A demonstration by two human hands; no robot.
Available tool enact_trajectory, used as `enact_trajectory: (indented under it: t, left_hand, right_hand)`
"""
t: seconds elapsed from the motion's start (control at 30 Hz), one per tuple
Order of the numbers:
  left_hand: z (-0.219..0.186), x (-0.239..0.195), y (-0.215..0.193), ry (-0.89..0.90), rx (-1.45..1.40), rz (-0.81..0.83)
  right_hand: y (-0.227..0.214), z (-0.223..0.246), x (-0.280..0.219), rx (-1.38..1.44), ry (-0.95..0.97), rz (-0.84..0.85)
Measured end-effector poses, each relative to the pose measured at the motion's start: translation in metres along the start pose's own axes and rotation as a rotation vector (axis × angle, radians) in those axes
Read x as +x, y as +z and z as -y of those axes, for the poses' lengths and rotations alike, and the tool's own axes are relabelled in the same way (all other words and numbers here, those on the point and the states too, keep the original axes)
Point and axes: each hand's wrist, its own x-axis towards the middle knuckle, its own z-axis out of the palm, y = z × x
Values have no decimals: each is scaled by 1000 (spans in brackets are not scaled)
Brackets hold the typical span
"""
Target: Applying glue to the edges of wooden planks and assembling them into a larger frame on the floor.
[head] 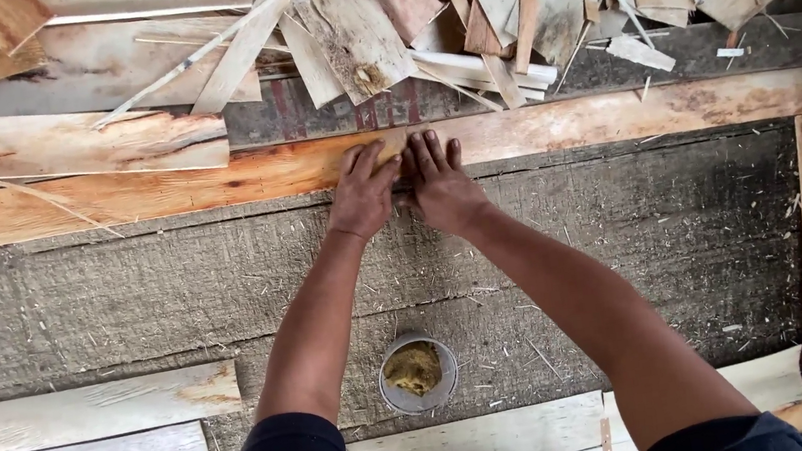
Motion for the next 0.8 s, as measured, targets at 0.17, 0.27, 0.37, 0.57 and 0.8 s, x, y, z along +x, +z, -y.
enact_trajectory:
  t: [0.17, 0.27, 0.37, 0.57, 0.8]
  left_hand:
    - [-6, 7, -9, -50, -31, -29]
    - [2, 11, 3, -155, -120, -69]
    - [-7, 19, 2, -297, -162, -112]
    - [-27, 35, 2, -505, -105, -96]
    - [-8, 31, 31, -632, -72, -25]
  right_hand:
    - [-3, -4, -1, -12, -3, -2]
    - [1, -32, -13, 180, -13, -168]
    - [9, -37, -17, 334, -10, -287]
    - [25, -35, -9, 374, 2, -367]
    - [1, -27, -11, 410, 18, -348]
